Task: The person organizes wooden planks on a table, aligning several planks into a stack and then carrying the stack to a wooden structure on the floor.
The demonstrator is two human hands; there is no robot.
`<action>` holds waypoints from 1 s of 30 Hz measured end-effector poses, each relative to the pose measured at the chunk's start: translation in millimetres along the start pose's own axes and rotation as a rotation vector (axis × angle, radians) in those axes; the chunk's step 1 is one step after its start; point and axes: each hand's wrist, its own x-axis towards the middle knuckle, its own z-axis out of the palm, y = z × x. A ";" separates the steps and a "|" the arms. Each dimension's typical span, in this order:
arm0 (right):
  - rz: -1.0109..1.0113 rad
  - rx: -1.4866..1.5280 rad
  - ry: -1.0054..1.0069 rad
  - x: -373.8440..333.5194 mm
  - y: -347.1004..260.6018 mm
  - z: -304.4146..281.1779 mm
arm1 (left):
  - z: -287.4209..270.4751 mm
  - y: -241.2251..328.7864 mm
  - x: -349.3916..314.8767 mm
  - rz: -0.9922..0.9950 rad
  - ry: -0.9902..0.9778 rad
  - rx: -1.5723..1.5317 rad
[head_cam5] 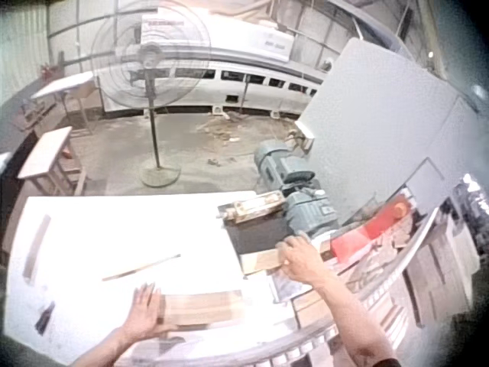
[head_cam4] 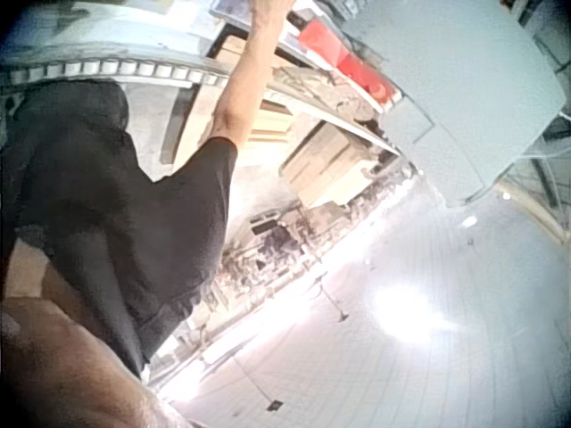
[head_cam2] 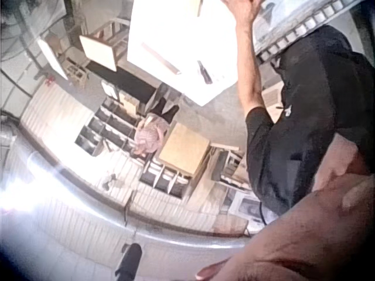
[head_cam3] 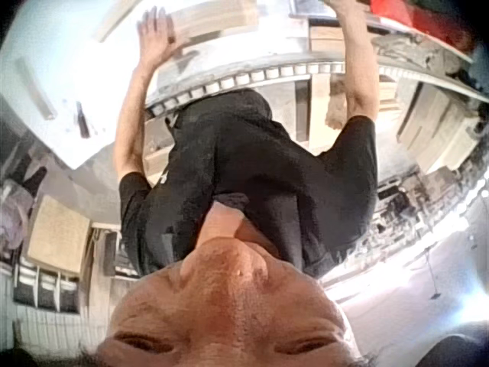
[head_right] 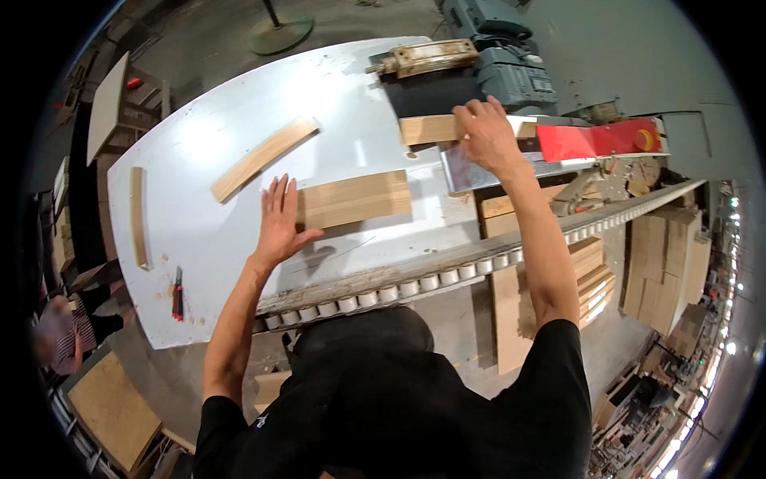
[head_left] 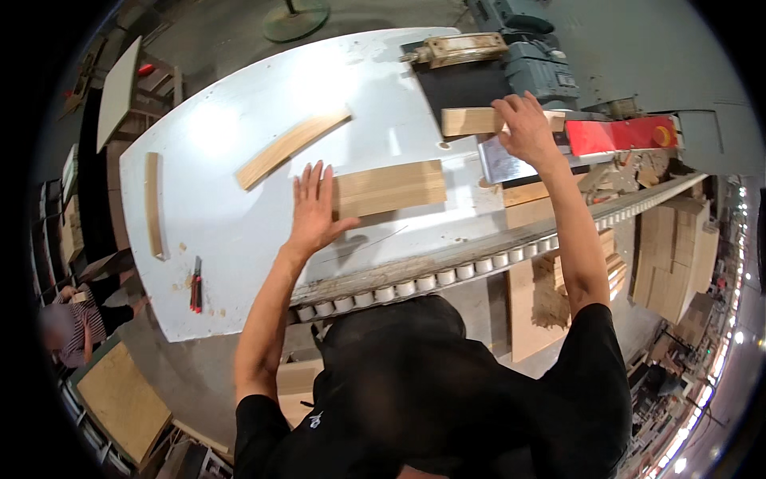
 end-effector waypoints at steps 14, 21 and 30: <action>-0.292 0.474 0.106 51.3 -202.0 106.3 | 17.3 -52.7 26.2 -0.172 0.332 -0.582; 0.215 0.734 0.143 -3.8 -160.5 110.1 | 24.5 -59.0 -0.6 -0.392 0.219 -0.927; 0.580 0.984 0.258 -53.0 -139.5 115.1 | 22.4 -35.5 -26.1 -0.351 0.166 -1.154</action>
